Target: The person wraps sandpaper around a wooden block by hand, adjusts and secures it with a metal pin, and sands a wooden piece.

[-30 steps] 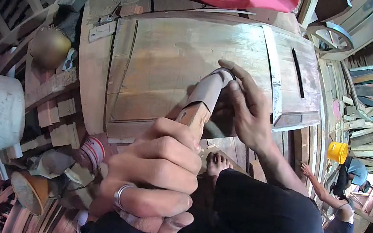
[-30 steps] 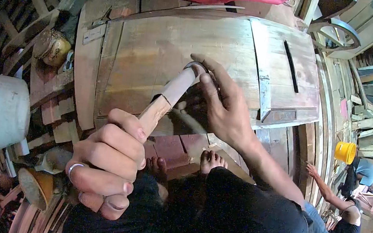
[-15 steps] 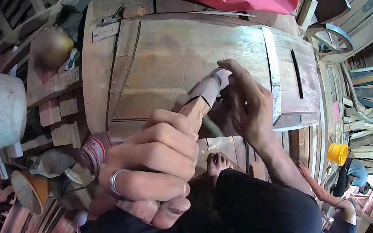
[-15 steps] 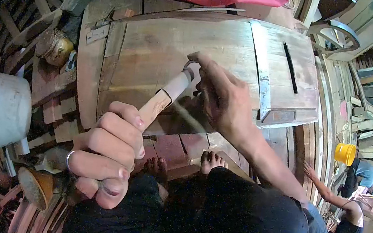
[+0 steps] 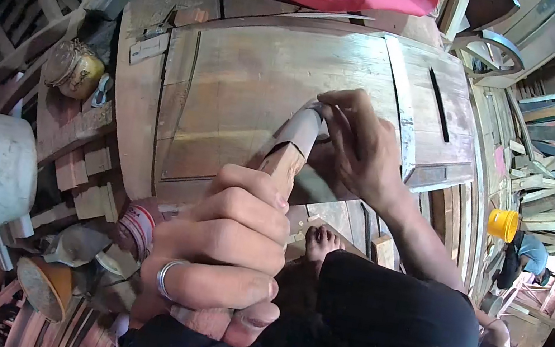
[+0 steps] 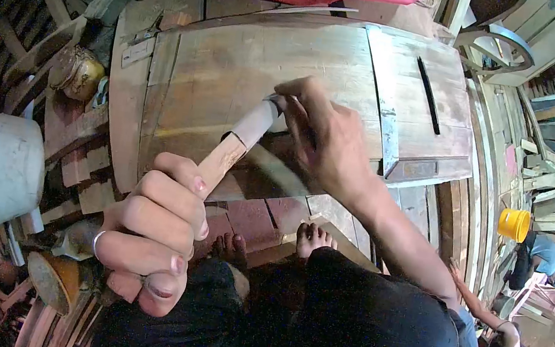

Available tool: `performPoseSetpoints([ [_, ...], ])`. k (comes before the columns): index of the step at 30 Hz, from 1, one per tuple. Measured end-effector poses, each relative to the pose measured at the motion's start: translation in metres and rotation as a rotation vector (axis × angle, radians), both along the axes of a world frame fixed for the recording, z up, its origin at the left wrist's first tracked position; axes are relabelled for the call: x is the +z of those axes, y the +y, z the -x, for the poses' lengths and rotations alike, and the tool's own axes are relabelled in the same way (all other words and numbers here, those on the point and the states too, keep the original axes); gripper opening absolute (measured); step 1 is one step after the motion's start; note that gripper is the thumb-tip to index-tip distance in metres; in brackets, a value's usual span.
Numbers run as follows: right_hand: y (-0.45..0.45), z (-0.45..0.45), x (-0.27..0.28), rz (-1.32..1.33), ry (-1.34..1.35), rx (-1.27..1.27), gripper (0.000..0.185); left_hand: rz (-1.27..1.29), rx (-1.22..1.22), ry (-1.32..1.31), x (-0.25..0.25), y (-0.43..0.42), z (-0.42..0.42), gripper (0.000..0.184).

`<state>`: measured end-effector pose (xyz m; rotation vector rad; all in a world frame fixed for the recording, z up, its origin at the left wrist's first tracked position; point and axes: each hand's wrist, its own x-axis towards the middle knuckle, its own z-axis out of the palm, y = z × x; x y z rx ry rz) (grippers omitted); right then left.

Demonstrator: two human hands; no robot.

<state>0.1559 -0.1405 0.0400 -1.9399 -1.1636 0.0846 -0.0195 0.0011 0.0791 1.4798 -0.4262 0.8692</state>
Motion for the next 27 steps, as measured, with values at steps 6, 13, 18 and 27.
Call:
performPoseSetpoints([
  [6, -0.003, 0.009, 0.010, -0.090, -0.034, 0.105, 0.014, 0.020, 0.042, -0.037, 0.000, -0.001, -0.003, 0.022],
  [13, 0.001, -0.012, 0.012, 0.044, 0.059, 0.138, 0.014, 0.007, -0.026, 0.036, 0.007, 0.003, 0.003, 0.022],
  [18, -0.002, -0.010, 0.015, 0.087, 0.257, 0.166, 0.014, -0.043, -0.085, 0.005, 0.006, 0.009, -0.001, 0.022],
  [27, -0.004, -0.011, 0.028, 0.101, 0.267, 0.205, 0.013, -0.019, -0.089, -0.011, 0.005, 0.008, -0.003, 0.024],
])
